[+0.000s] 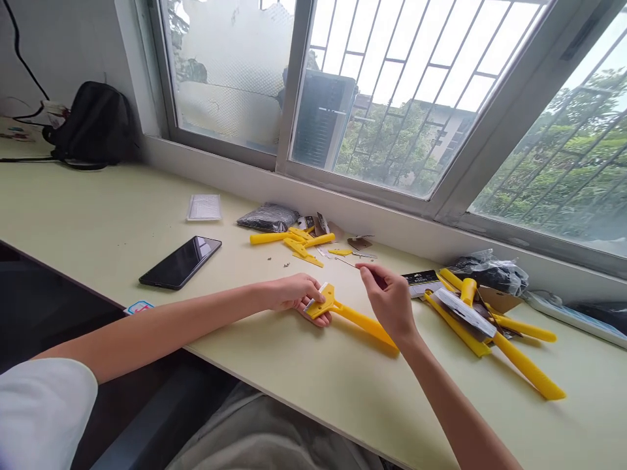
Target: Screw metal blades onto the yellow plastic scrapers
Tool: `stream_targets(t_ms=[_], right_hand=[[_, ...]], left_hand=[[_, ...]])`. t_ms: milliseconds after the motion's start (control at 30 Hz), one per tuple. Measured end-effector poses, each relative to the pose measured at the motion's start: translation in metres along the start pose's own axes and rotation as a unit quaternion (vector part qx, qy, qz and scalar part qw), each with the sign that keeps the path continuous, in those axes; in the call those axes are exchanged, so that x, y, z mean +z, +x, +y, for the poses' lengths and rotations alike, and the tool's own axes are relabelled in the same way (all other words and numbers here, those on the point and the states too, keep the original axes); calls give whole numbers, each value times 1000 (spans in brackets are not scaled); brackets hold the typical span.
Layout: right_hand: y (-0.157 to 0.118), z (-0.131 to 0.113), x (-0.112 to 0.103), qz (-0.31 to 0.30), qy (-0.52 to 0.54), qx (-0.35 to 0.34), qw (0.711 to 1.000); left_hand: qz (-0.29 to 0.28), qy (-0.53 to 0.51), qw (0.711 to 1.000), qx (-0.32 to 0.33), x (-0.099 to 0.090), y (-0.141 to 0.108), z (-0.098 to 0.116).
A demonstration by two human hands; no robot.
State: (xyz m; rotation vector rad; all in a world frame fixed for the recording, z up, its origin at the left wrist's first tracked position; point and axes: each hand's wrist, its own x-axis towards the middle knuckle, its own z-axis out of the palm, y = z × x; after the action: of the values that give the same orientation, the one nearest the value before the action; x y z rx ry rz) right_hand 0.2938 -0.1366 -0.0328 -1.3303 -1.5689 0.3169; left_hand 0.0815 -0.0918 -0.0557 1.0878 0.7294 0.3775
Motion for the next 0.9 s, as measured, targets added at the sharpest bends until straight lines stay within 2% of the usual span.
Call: stream_targets(t_ms=[100, 200, 367, 500, 567, 667, 733, 767, 833, 900], right_hand=[[-34, 0, -26, -12, 7, 26, 1000], [-55, 1, -33, -29, 3, 40, 999], [-60, -6, -23, -27, 8, 21, 999], [-57, -11, -25, 21, 47, 25, 998], [-55, -11, -32, 64, 93, 22, 993], [-50, -11, -43, 116, 156, 15, 981], [-48, -11, -48, 130, 176, 16, 976], [-48, -11, -50, 127, 181, 18, 975], [-47, -12, -51, 111, 186, 18, 976], [-48, -14, -51, 90, 190, 15, 978]], left_hand=[[1, -2, 1000, 14, 2, 0, -1], [10, 4, 1000, 25, 5, -3, -1], [28, 18, 998, 47, 12, -9, 0], [65, 54, 988, 129, 16, -9, -4], [88, 131, 963, 218, 16, -8, -8], [127, 300, 879, 349, 12, -10, -13], [149, 388, 828, 376, 9, -12, -15], [149, 421, 812, 376, 7, -13, -15], [125, 466, 793, 371, 3, -15, -15], [89, 479, 788, 377, 0, -16, -13]])
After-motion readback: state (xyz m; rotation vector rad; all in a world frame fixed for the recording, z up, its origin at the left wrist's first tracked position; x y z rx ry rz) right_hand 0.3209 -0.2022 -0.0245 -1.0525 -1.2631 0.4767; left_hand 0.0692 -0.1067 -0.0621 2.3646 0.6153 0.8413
